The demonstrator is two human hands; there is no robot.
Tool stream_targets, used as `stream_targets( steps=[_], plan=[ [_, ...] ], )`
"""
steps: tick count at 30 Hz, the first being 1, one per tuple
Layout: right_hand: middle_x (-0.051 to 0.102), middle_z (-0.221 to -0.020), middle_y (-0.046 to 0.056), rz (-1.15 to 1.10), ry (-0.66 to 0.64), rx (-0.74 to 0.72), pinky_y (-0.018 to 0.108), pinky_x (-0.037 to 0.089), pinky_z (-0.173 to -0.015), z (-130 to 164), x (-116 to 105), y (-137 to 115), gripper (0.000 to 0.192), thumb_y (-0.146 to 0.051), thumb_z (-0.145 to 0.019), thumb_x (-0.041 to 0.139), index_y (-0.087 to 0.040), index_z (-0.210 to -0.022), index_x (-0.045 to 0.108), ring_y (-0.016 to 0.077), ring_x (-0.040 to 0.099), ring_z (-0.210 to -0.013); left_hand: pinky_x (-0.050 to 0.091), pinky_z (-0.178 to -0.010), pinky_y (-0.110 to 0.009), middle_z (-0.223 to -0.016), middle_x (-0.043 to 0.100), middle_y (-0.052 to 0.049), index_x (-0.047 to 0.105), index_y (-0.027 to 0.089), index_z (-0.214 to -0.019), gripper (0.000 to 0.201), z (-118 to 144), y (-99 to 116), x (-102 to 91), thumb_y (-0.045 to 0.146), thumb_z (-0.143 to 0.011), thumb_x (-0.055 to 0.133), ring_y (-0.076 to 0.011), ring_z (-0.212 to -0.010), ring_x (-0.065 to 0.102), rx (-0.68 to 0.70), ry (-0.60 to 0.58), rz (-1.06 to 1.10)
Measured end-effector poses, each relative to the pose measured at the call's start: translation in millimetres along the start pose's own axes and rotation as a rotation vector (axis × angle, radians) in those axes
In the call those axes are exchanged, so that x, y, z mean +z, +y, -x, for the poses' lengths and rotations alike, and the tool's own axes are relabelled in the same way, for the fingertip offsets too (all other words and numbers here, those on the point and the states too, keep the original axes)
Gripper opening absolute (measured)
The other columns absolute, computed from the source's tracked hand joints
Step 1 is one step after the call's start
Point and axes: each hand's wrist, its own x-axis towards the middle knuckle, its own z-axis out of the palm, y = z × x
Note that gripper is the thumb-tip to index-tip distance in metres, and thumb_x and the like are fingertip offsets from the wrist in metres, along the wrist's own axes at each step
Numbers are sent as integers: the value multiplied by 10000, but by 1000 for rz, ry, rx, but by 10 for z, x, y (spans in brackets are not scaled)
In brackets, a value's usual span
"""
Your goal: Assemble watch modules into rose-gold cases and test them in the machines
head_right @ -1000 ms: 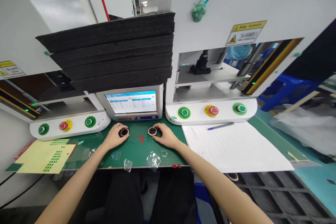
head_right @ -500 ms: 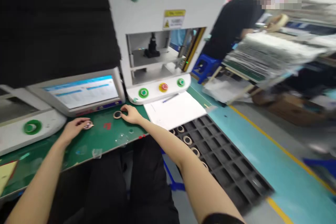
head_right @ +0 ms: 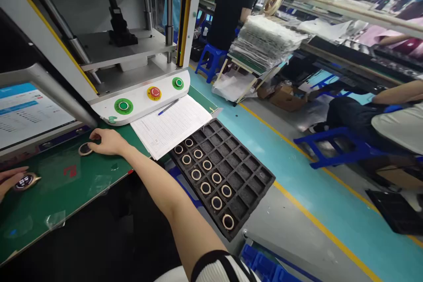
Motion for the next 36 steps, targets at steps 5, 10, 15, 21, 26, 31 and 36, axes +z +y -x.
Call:
stream_targets(
  steps=[5,10,15,21,26,31,36],
  plan=[
    [611,-1245,76,-126,-49,-18,433,557,-892,-67,157,-15,364,-377,-952,616,-147,-1233,597,253,633,-1074,472,-1024,-408,-791,746,67,672,240,-861,412,209,194,-57,602,-680,746,-298,-1079,645,-29,4,227],
    [645,-1166,79,-248,-316,-161,405,568,-854,-120,604,-101,304,-352,-957,615,-155,-1189,612,197,657,-984,542,-914,-437,-1048,708,-74,670,126,-1021,257,464,148,-94,370,-943,650,-234,-992,674,-9,2,287],
    [646,-1148,75,-253,-409,-208,415,559,-867,-194,799,183,296,-355,-957,614,-152,-1172,614,200,652,-988,566,-886,-438,-1170,654,-87,642,139,-1141,246,475,-88,-74,313,-968,634,-238,-1026,655,-6,-47,382],
    [655,-1124,70,-269,-401,-196,404,564,-854,-227,860,410,285,-355,-957,614,-148,-1153,621,193,659,-969,550,-912,-456,-1198,638,-94,630,147,-1169,263,436,-293,-5,321,-971,626,-247,-1057,639,88,-114,399],
    [660,-1110,67,-302,-373,-199,389,567,-843,-267,923,482,265,-356,-963,605,-156,-1136,628,182,659,-945,549,-909,-455,-1176,646,-92,635,143,-1153,257,376,-382,18,324,-970,628,-241,-1042,644,149,-132,402],
    [664,-1091,63,-329,-359,-196,380,570,-832,-269,952,539,252,-355,-963,606,-157,-1117,634,175,660,-926,548,-912,-455,-1179,648,-93,635,145,-1157,265,348,-456,60,338,-976,617,-240,-1041,646,162,-138,426],
    [666,-1082,61,-328,-353,-175,380,569,-832,-255,953,545,248,-354,-961,608,-155,-1107,636,175,660,-924,552,-904,-451,-1174,648,-92,633,147,-1160,262,340,-489,88,332,-975,619,-237,-1033,647,178,-149,425]
  ],
)
